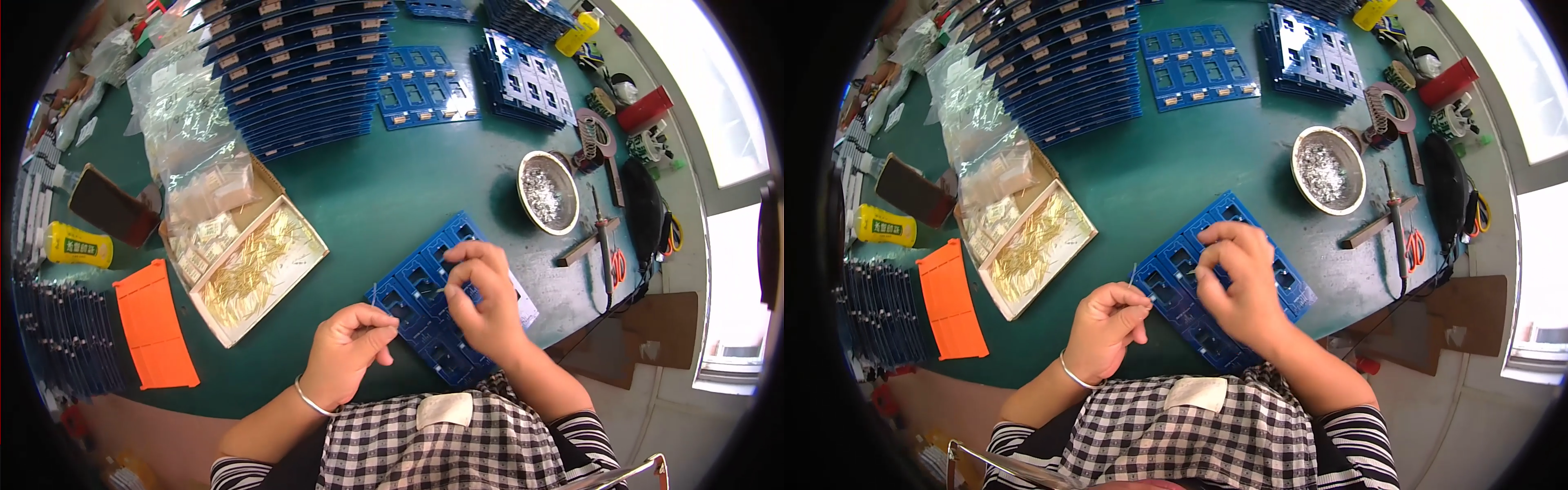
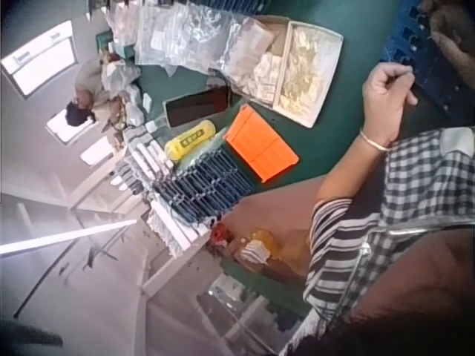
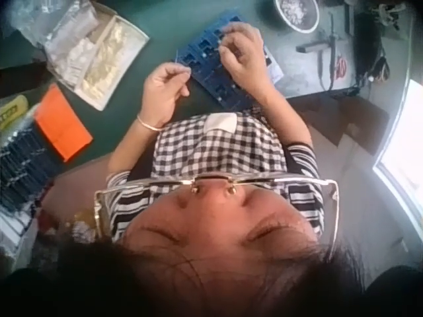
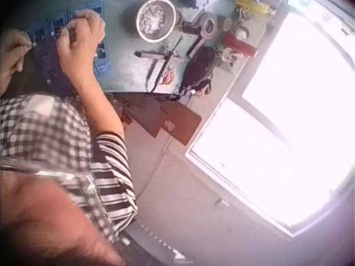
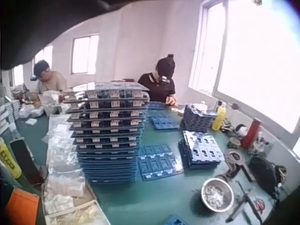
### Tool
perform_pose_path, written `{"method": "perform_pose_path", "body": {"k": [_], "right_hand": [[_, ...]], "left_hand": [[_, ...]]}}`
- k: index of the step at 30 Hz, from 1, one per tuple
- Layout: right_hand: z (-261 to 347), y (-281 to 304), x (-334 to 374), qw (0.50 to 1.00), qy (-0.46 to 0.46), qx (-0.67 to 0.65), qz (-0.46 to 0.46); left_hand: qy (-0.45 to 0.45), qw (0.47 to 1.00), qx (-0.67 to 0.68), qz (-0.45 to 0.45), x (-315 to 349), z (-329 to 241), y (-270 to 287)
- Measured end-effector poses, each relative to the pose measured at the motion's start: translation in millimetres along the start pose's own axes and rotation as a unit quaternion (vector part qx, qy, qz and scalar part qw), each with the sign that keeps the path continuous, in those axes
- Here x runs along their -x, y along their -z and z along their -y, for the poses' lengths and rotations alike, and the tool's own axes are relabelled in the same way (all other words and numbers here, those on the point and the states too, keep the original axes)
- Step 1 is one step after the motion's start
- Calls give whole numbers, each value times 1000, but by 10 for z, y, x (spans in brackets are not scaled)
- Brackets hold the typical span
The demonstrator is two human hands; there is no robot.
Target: The person assembles electronic components onto blue printed circuit boards, then solders them in place with a soldering iron.
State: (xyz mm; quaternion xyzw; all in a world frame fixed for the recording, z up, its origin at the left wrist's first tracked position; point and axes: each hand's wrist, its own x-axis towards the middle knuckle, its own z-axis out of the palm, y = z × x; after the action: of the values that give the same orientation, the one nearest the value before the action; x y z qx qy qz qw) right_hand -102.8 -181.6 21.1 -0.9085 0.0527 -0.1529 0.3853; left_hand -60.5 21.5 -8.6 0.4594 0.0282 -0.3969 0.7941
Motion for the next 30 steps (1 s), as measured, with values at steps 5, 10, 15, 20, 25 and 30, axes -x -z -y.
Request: {"method": "perform_pose_path", "body": {"k": [5, 10, 15, 20, 25, 30], "right_hand": [[-195, 118, -48, 995, -16, 95, 38], [-277, 128, -84, 990, -8, 136, 31], [-349, 119, -109, 989, -22, 142, 34], [-368, 102, -121, 992, -17, 126, 19], [-376, 79, -127, 990, -11, 138, 16], [-251, 93, -110, 990, 10, 140, 30]], "left_hand": [[1, 1000, 11, 11, -36, -19, 45], [1, 1000, 9, 4, -66, -40, 62], [9, 1000, 0, -13, -88, -34, 77], [7, 1000, 2, -14, -80, -42, 71], [6, 1000, -3, -13, -78, -39, 75], [-3, 1000, -10, -19, -75, -33, 68]]}}
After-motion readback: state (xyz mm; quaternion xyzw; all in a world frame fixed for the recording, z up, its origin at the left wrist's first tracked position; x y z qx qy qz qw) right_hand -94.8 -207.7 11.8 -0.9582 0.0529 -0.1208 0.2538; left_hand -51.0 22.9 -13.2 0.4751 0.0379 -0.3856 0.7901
